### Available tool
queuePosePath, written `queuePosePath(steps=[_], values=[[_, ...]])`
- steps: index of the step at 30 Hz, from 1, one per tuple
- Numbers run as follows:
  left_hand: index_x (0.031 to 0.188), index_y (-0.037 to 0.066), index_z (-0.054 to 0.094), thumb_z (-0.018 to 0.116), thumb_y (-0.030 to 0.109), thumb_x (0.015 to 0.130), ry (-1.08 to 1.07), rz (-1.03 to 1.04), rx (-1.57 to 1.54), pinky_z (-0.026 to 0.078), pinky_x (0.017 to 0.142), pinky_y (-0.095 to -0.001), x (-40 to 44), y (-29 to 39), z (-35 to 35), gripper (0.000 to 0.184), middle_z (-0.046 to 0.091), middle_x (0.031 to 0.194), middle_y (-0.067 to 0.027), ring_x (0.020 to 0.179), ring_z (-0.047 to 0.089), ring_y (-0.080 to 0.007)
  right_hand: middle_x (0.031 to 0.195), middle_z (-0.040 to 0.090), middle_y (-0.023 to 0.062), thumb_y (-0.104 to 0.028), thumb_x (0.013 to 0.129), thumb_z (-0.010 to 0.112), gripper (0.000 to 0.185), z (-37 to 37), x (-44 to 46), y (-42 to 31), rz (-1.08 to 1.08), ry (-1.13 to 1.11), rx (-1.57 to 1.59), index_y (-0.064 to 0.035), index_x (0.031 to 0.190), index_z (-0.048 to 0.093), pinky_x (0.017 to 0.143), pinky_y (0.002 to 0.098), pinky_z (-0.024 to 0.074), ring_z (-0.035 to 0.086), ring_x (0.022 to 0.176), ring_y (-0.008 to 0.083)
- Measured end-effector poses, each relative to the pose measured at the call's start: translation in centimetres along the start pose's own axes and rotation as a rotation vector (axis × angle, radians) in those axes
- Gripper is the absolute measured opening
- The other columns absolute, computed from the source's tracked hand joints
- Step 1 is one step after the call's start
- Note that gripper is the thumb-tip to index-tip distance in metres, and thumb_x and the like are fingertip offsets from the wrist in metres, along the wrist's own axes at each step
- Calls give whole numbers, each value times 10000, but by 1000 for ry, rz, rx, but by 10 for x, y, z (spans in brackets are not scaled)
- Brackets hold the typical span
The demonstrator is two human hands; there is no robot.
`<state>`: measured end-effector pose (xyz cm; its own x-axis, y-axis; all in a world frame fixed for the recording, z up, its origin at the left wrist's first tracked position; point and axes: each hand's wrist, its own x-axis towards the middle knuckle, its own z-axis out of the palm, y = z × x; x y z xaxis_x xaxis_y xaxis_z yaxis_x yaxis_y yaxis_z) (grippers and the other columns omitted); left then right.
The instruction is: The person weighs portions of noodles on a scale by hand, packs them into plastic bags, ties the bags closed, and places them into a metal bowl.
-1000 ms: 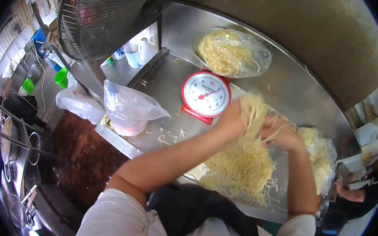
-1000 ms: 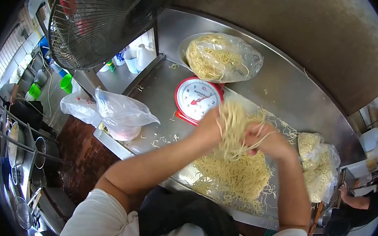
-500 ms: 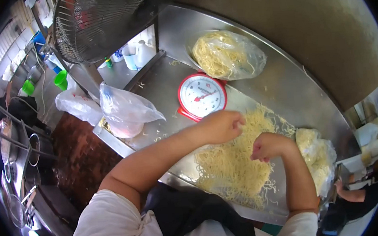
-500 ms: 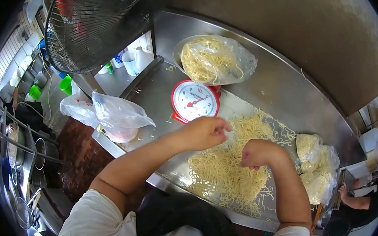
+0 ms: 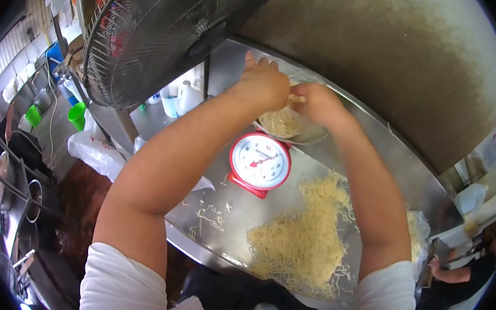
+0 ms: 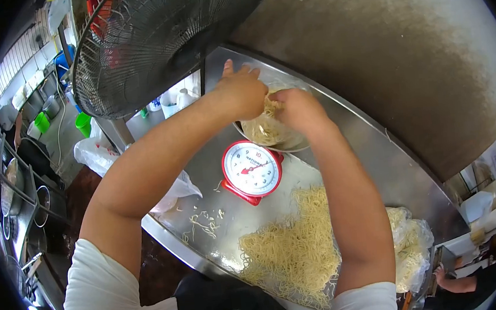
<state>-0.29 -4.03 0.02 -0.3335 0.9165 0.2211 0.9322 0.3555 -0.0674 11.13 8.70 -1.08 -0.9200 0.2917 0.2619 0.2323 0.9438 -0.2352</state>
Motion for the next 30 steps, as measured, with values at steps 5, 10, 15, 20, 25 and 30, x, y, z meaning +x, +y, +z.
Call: queuePosePath(steps=[5,10,15,20,25,30], values=[[1226,80,613,581,191,796,-176,-52,34,219,1092,-619,-7,-15,-4,446,440,1393,-208,1344,357,-360,978,686,145,-122,804,615,228,9,29,-6,64,-123,-362,-128,1016,699,829,420,516,657,935,307],[1219,23,602,601,142,767,-211,-114,-44,340,1003,-652,0,-19,-15,468,525,1317,-203,1268,461,-365,895,680,168,-118,789,624,166,-37,46,-12,36,146,-333,-91,939,690,774,435,517,654,861,346],[1153,-17,626,613,135,767,-128,-88,-183,471,924,-486,17,-15,-39,415,663,1084,-199,1030,641,-315,883,679,167,-108,795,604,163,-39,41,-7,88,256,-230,-69,933,682,756,434,513,650,836,359],[1039,-16,652,663,236,786,376,47,-879,505,822,-375,55,-3,-8,357,680,995,-199,950,661,-287,878,686,162,-139,826,619,172,-51,48,13,115,414,146,-45,957,678,732,380,521,671,798,311],[981,21,652,639,301,839,206,-14,-864,488,759,-397,63,8,20,314,679,913,-161,850,648,-302,804,691,124,-86,836,607,147,-55,34,10,132,530,275,3,938,667,672,317,516,668,725,197],[1003,22,620,555,305,892,405,134,-1085,475,784,-406,72,15,32,311,659,921,-201,877,642,-326,744,661,78,-65,846,604,153,-69,34,9,142,489,539,19,967,646,590,272,489,613,622,118]])
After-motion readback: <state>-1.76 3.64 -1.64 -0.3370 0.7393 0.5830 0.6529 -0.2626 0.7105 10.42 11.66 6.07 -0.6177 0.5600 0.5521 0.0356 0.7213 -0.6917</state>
